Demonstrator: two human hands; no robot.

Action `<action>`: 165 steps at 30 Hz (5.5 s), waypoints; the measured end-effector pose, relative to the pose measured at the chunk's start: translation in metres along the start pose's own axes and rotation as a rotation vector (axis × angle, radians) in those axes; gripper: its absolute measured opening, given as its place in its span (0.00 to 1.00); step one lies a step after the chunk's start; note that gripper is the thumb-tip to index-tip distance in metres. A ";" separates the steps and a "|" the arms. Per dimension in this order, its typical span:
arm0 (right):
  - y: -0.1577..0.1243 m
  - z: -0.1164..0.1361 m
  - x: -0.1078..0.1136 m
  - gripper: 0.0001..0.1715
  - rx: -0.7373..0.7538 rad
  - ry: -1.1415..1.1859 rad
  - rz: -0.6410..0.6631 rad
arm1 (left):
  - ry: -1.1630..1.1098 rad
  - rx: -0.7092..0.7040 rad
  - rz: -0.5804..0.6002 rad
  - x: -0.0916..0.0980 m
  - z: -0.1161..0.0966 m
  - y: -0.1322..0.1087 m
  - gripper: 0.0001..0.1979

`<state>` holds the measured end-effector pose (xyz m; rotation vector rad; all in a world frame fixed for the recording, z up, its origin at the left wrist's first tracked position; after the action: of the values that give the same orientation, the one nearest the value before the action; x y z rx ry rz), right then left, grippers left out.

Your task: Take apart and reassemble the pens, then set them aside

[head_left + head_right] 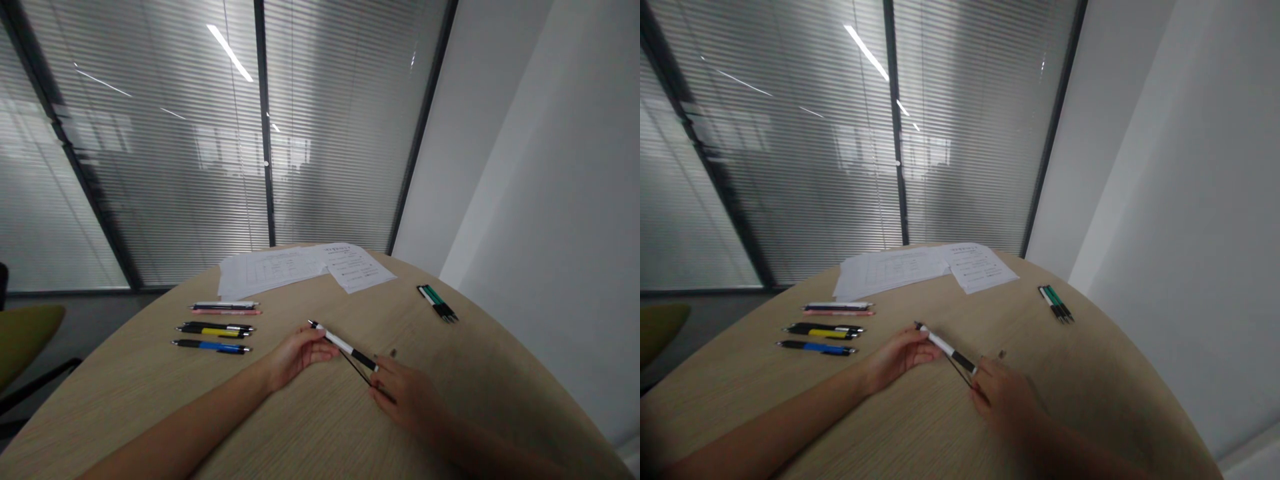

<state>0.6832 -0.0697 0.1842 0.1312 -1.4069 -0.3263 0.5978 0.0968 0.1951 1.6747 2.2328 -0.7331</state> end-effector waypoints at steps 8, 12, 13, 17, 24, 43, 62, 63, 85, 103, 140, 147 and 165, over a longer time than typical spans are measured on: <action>0.001 -0.005 0.005 0.09 -0.082 -0.093 -0.060 | -0.124 -0.039 -0.088 0.003 -0.001 0.000 0.05; 0.001 -0.005 0.004 0.09 -0.101 -0.136 -0.022 | -0.200 -0.007 -0.130 0.007 0.001 0.004 0.08; 0.001 -0.005 0.004 0.09 -0.101 -0.144 -0.019 | -0.205 0.000 -0.139 0.008 0.001 0.004 0.08; 0.001 -0.005 0.002 0.09 -0.095 -0.151 -0.032 | -0.220 0.004 -0.135 0.009 0.001 0.005 0.08; 0.000 -0.013 0.008 0.10 -0.112 -0.184 -0.051 | -0.198 -0.009 -0.136 0.011 -0.003 0.004 0.08; 0.005 -0.063 0.016 0.10 -0.231 0.001 -0.094 | 0.022 -0.195 -0.272 0.030 -0.024 0.003 0.04; -0.004 -0.003 0.026 0.06 0.035 -0.120 -0.085 | 0.155 -0.170 -0.232 0.037 -0.030 0.002 0.07; -0.004 0.000 0.023 0.05 0.040 -0.135 -0.067 | 0.153 -0.169 -0.230 0.037 -0.030 0.002 0.07; -0.002 -0.008 0.010 0.04 -0.107 -0.163 -0.050 | 0.005 -0.197 -0.284 0.035 -0.029 0.003 0.04; -0.001 -0.006 0.017 0.10 -0.066 -0.082 -0.129 | 0.449 -0.317 -0.277 0.010 -0.039 -0.006 0.05; 0.002 -0.018 0.016 0.02 -0.176 0.204 -0.150 | 0.578 -0.364 -0.362 0.024 -0.057 -0.005 0.07; 0.002 -0.016 0.016 0.07 -0.165 0.126 -0.139 | 0.965 -0.504 -0.311 0.009 -0.070 -0.014 0.08; 0.000 -0.012 0.021 0.08 -0.074 0.101 -0.225 | 1.422 -0.594 -0.337 -0.026 -0.073 -0.035 0.08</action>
<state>0.6973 -0.0774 0.2023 0.2424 -1.2805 -0.5502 0.5792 0.1070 0.2778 1.6162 3.0159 1.4596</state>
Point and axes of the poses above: each hand's wrist, its own y-axis towards the middle knuckle, its own x-axis out of the back of the hand, z = x × y, the point moved 4 cm from there along y, towards the middle knuckle, and after that the axes turned 7 degrees about x, right-handed, at the moved point
